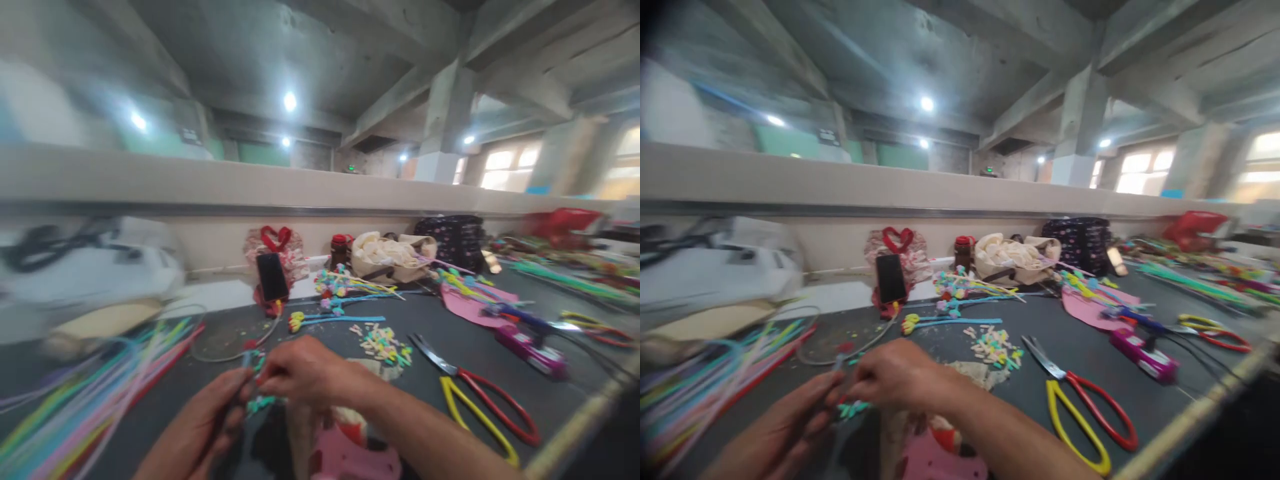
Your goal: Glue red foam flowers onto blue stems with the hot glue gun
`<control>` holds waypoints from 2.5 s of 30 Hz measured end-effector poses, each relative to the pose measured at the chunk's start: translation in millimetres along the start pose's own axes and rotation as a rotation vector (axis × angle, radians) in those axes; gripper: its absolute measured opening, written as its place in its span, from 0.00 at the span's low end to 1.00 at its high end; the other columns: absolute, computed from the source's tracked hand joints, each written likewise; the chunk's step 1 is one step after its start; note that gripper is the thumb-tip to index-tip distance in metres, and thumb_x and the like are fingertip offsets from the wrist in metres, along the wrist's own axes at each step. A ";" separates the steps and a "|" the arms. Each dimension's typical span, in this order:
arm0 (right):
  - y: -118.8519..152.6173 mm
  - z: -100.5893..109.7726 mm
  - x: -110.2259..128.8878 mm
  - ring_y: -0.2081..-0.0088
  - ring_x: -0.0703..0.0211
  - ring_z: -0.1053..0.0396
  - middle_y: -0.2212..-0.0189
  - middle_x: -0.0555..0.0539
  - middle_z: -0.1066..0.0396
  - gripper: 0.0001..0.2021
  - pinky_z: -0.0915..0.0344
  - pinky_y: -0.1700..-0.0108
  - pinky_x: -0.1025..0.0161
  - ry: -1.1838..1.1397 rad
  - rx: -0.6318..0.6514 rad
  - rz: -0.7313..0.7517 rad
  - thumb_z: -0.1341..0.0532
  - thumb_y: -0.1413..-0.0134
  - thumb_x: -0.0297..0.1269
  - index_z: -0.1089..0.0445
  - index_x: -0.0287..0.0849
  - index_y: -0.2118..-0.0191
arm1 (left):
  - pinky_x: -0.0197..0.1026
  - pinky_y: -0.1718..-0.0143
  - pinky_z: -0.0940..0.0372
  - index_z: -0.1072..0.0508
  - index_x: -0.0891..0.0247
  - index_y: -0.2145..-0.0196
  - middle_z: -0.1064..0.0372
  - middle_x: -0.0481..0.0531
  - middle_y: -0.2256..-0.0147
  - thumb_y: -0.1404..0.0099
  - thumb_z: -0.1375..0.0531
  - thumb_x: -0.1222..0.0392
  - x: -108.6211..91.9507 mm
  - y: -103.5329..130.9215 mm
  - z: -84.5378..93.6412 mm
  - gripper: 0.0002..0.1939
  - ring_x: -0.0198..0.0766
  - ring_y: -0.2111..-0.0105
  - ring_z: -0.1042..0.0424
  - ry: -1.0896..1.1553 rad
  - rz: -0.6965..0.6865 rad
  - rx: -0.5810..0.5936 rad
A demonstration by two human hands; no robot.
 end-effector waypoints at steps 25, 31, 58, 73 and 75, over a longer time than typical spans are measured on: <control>-1.0 -12.2 -36.9 0.85 0.69 0.37 0.87 0.56 0.35 0.04 0.46 0.86 0.74 -0.933 -0.082 -0.236 0.41 0.59 0.33 0.36 0.38 0.77 | 0.26 0.85 0.46 0.31 0.68 0.76 0.38 0.45 0.81 0.50 0.37 0.56 13.8 -3.7 -24.0 0.11 0.23 0.84 0.41 -0.023 -0.114 0.080; 1.3 -15.0 -35.6 0.85 0.72 0.38 0.85 0.55 0.34 0.09 0.49 0.85 0.75 -1.054 0.008 -0.238 0.39 0.58 0.38 0.34 0.37 0.76 | 0.26 0.85 0.46 0.32 0.68 0.77 0.38 0.46 0.81 0.48 0.39 0.56 14.6 -1.4 -22.5 0.11 0.23 0.84 0.42 -0.089 -0.067 0.129; 2.5 -31.4 -40.6 0.88 0.74 0.41 0.83 0.53 0.33 0.12 0.49 0.90 0.77 -1.340 0.082 -0.252 0.36 0.60 0.40 0.34 0.35 0.76 | 0.25 0.86 0.47 0.30 0.70 0.75 0.39 0.46 0.80 0.48 0.39 0.60 17.7 7.9 -30.6 0.08 0.22 0.83 0.42 -0.013 -0.027 0.214; 2.9 -25.9 -45.6 0.88 0.74 0.42 0.85 0.55 0.34 0.13 0.50 0.88 0.76 -1.169 -0.039 -0.285 0.37 0.59 0.43 0.35 0.36 0.77 | 0.24 0.87 0.48 0.30 0.69 0.75 0.36 0.45 0.82 0.50 0.38 0.61 18.5 0.0 -25.1 0.08 0.22 0.86 0.41 -0.032 0.012 0.138; 3.0 -24.5 -43.5 0.88 0.73 0.42 0.87 0.56 0.35 0.13 0.50 0.88 0.76 -1.151 -0.047 -0.285 0.37 0.59 0.43 0.35 0.36 0.77 | 0.25 0.87 0.48 0.31 0.69 0.76 0.36 0.45 0.82 0.50 0.38 0.61 18.4 -0.4 -24.7 0.07 0.22 0.86 0.41 -0.041 0.007 0.130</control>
Point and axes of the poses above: each hand's wrist, its own y-axis away from the middle knuckle, its own z-axis out of the back of the hand, x = y × z, the point moved 6 cm from there along -y, towards the middle knuckle
